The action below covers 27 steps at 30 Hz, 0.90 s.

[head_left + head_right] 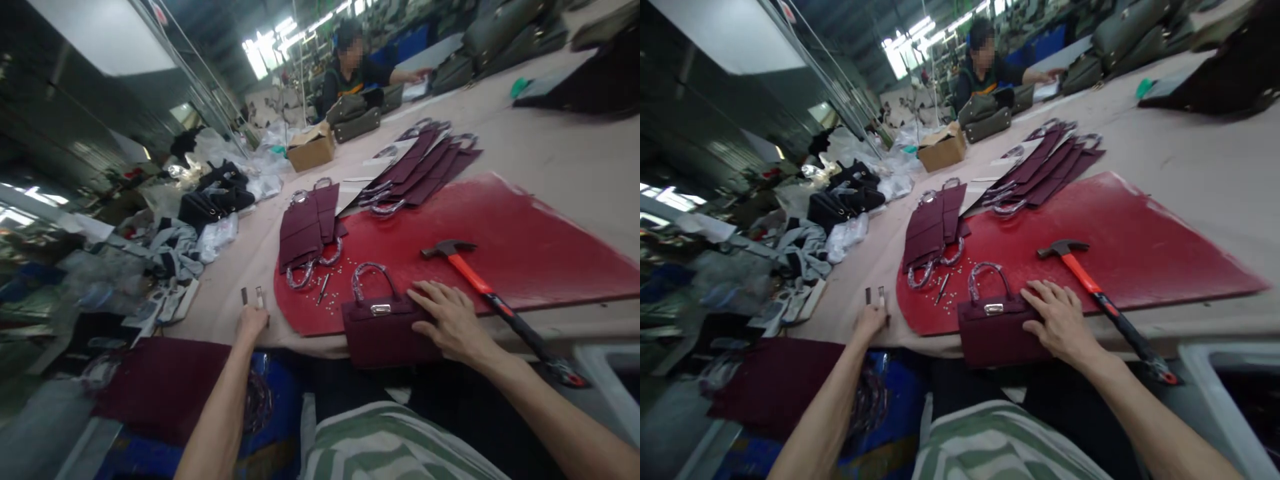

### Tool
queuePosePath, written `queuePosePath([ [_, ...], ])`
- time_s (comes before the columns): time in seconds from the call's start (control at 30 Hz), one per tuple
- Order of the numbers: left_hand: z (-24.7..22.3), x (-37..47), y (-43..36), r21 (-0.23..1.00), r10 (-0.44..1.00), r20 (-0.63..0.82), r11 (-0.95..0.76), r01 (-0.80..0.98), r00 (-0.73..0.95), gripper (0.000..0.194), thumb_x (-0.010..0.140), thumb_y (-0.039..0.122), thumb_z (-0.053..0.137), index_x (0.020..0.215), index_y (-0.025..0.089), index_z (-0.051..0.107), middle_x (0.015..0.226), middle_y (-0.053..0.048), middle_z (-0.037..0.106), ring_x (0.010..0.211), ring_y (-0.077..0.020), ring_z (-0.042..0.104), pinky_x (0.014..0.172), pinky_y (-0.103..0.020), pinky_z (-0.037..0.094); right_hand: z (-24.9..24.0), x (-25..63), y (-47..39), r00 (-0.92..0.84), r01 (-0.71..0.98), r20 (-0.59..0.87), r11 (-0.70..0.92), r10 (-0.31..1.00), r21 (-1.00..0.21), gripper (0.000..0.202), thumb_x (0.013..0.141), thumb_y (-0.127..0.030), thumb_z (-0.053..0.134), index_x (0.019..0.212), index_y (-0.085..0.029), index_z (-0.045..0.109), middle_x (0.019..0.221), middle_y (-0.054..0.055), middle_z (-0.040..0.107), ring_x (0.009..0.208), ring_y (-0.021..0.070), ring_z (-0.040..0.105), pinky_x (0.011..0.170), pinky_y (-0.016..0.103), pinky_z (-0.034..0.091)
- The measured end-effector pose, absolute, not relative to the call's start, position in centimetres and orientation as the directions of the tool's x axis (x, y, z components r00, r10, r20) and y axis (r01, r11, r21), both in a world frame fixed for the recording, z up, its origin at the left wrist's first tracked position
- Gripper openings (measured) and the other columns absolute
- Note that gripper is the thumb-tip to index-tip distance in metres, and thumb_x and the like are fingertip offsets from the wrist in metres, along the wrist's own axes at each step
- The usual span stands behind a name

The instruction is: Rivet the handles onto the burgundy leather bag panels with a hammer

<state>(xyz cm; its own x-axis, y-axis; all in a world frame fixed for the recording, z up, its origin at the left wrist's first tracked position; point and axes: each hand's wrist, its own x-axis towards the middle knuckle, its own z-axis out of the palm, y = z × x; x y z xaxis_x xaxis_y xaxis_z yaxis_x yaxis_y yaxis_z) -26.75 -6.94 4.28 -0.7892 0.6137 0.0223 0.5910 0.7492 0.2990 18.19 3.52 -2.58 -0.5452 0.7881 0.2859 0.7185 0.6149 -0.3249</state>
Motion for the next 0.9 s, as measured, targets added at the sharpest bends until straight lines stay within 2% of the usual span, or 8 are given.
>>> queuePosePath([
  [0.07,3.9,-25.7,-7.0,0.275,0.626,0.002,0.750,0.602,-0.780,0.023,0.081,0.030,0.055,0.073,0.012,0.067,0.088,-0.026,0.071,0.095,-0.0408,0.067,0.081,-0.048,0.051,-1.7,18.1,3.2,-0.549,0.731,0.240,0.599,0.801,-0.328,0.053,0.084,-0.030,0.065,0.136,-0.026,0.058,0.147,0.010,0.050,0.132,0.0349,0.041,0.107,0.058,0.033],
  [0.13,3.5,-23.4,-7.0,0.306,0.697,0.071,0.665,0.681,-0.713,0.026,0.087,0.029,0.049,0.088,0.013,0.069,0.103,-0.023,0.070,0.105,-0.0370,0.064,0.090,-0.046,0.049,-0.8,17.8,2.9,-0.543,0.747,0.200,0.578,0.816,-0.328,0.052,0.084,-0.029,0.066,0.136,-0.026,0.059,0.147,0.009,0.049,0.132,0.0340,0.040,0.107,0.056,0.033],
  [0.3,2.8,-13.4,-6.9,0.493,0.915,0.305,0.086,0.866,-0.264,0.018,0.093,0.028,0.050,0.096,0.021,0.066,0.100,-0.009,0.068,0.096,-0.0245,0.063,0.089,-0.036,0.050,0.4,16.8,2.5,-0.506,0.793,0.151,0.527,0.849,-0.307,0.048,0.086,-0.031,0.067,0.133,-0.023,0.061,0.146,0.010,0.050,0.131,0.0344,0.040,0.106,0.055,0.034],
  [0.4,2.5,-8.0,-6.3,0.463,0.949,0.307,-0.083,0.882,-0.072,0.010,0.092,0.023,0.057,0.098,0.021,0.065,0.101,-0.008,0.066,0.098,-0.0245,0.060,0.091,-0.037,0.048,0.7,16.3,2.3,-0.487,0.804,0.164,0.513,0.858,-0.300,0.044,0.086,-0.032,0.067,0.129,-0.021,0.063,0.143,0.012,0.052,0.128,0.0358,0.043,0.105,0.055,0.035],
  [0.5,2.4,-5.3,-5.6,0.386,0.975,0.224,-0.076,0.919,-0.013,0.012,0.088,0.017,0.062,0.100,0.020,0.064,0.103,-0.010,0.063,0.099,-0.0266,0.058,0.089,-0.040,0.047,0.6,15.7,2.3,-0.458,0.779,0.224,0.510,0.860,-0.365,0.041,0.085,-0.029,0.065,0.125,-0.021,0.064,0.139,0.013,0.054,0.126,0.0366,0.044,0.104,0.056,0.035],
  [0.6,2.4,-4.9,-4.8,0.354,0.989,0.141,-0.002,0.935,-0.051,0.013,0.084,0.012,0.064,0.094,0.019,0.062,0.100,-0.010,0.061,0.096,-0.0265,0.057,0.084,-0.039,0.046,0.4,15.2,2.3,-0.451,0.701,0.286,0.534,0.846,-0.473,0.036,0.083,-0.023,0.063,0.118,-0.022,0.065,0.134,0.012,0.057,0.122,0.0320,0.048,0.103,0.050,0.036],
  [0.73,2.0,-5.7,-3.8,0.438,0.985,0.121,0.057,0.897,-0.122,0.015,0.080,0.013,0.068,0.081,0.020,0.056,0.092,-0.007,0.058,0.091,-0.0245,0.056,0.081,-0.036,0.045,0.0,14.7,2.5,-0.433,0.666,0.305,0.529,0.848,-0.526,0.015,0.080,-0.019,0.060,0.093,-0.024,0.065,0.118,0.007,0.066,0.113,0.0276,0.054,0.100,0.046,0.036],
  [0.9,0.4,-6.1,-3.4,0.558,0.938,0.215,0.111,0.822,-0.272,0.020,0.085,0.013,0.061,0.075,0.022,0.047,0.083,-0.004,0.054,0.084,-0.0221,0.056,0.076,-0.034,0.044,-0.7,13.8,2.7,-0.314,0.686,0.335,0.456,0.888,-0.567,0.001,0.082,-0.023,0.058,0.083,-0.023,0.058,0.107,0.007,0.068,0.103,0.0265,0.056,0.095,0.044,0.037],
])
